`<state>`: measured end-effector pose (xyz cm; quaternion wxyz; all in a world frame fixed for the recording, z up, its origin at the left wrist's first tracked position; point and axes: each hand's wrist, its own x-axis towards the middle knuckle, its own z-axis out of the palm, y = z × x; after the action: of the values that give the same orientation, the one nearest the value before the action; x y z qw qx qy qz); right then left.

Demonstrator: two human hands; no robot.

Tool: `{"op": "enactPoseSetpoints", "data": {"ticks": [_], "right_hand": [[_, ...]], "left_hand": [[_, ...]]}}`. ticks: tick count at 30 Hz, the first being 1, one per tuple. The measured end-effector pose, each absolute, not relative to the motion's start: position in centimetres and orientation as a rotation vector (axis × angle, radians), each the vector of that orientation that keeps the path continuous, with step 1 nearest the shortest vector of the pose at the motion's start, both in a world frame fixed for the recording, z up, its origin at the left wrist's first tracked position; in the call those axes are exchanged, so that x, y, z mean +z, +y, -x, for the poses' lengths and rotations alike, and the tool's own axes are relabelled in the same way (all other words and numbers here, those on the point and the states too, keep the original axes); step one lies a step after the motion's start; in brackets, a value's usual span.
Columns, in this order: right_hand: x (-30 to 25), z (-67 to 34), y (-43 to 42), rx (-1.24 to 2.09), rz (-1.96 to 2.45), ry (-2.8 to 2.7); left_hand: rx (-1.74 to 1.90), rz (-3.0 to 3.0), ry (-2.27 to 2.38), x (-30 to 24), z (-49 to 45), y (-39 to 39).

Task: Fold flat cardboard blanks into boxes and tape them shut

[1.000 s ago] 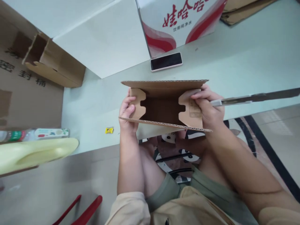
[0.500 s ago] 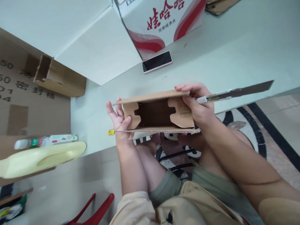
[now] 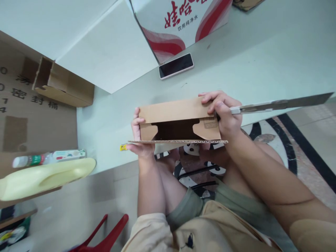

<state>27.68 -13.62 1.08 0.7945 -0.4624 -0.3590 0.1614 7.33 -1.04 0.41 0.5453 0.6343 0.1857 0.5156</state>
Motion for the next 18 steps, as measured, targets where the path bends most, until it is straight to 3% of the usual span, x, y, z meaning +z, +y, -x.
{"op": "enactPoseSetpoints", "data": {"ticks": [18], "right_hand": [[1.31, -27.86, -13.67, 0.352, 1.026, -0.787]], "left_hand": [[1.249, -1.526, 0.665, 0.18, -7.16, -0.49]]}}
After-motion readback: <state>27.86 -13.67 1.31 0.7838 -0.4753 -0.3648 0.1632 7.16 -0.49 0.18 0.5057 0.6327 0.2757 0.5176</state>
